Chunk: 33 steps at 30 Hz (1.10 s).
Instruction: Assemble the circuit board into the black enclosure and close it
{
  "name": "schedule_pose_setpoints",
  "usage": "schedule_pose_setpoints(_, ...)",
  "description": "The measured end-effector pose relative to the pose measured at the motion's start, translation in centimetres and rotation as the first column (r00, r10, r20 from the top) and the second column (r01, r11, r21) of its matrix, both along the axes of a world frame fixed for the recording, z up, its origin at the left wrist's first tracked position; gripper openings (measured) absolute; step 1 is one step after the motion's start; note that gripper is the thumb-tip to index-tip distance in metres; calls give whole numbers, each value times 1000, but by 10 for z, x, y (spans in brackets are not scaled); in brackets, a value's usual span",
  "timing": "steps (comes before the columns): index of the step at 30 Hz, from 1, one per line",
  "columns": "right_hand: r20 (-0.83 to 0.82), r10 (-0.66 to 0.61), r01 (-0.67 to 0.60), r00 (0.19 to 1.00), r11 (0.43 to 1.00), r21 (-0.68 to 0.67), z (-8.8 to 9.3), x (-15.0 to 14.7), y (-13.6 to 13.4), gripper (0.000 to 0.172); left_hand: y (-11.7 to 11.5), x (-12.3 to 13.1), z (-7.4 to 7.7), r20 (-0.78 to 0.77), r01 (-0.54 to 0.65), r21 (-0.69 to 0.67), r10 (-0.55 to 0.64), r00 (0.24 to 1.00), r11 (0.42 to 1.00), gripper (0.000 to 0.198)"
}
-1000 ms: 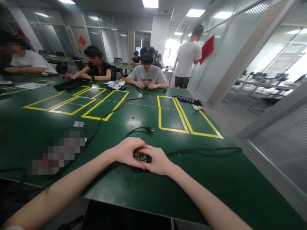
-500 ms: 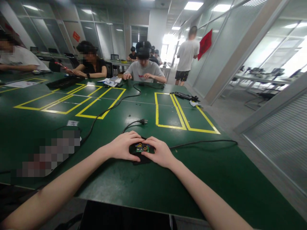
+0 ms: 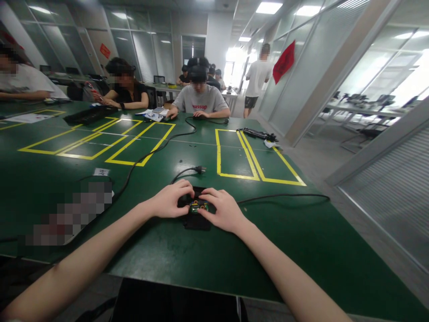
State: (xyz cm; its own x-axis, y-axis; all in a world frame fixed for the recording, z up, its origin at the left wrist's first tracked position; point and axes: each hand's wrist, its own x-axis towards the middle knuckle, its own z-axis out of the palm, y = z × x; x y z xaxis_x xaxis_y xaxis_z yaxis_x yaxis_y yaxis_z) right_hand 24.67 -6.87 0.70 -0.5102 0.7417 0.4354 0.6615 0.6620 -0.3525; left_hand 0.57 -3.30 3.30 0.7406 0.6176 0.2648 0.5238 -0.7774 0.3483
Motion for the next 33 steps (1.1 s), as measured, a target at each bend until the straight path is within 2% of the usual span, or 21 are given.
schedule_pose_setpoints(3, 23, 24, -25, 999, 999, 28, 3, 8, 3, 21, 3, -4, 1, -51, -59, -65, 56, 997, 996, 16)
schedule_pose_setpoints(6, 18, 72, -72, 997, 997, -3, 3, 15, 7, 16, 5, -4, 2, -69, -66, -128, 57, 996, 990, 8)
schedule_pose_setpoints(9, -9, 119, -119, 993, 992, -42, 2, 18, 9, 19, 5, -3, 3, -72, -53, -168, 41, 997, 984, 8)
schedule_pose_setpoints(14, -30, 124, -126, 992, 989, -81, 3, 17, 8, 18, 4, -1, 6, -93, -75, -248, 54, 994, 966, 10)
schedule_pose_setpoints(21, -16, 123, -124, 992, 988, -91, 4, 18, 8, 15, 4, -2, 9, -121, -100, -237, 73, 990, 966, 9)
schedule_pose_setpoints(28, -6, 136, -136, 991, 986, -100, 5, 21, 9, 21, 9, -5, 3, -76, -97, -241, 81, 994, 966, 11)
schedule_pose_setpoints(33, 5, 137, -136, 991, 985, -103, 6, 23, 10, 13, 9, -5, 1, -45, -87, -264, 78, 996, 961, 10)
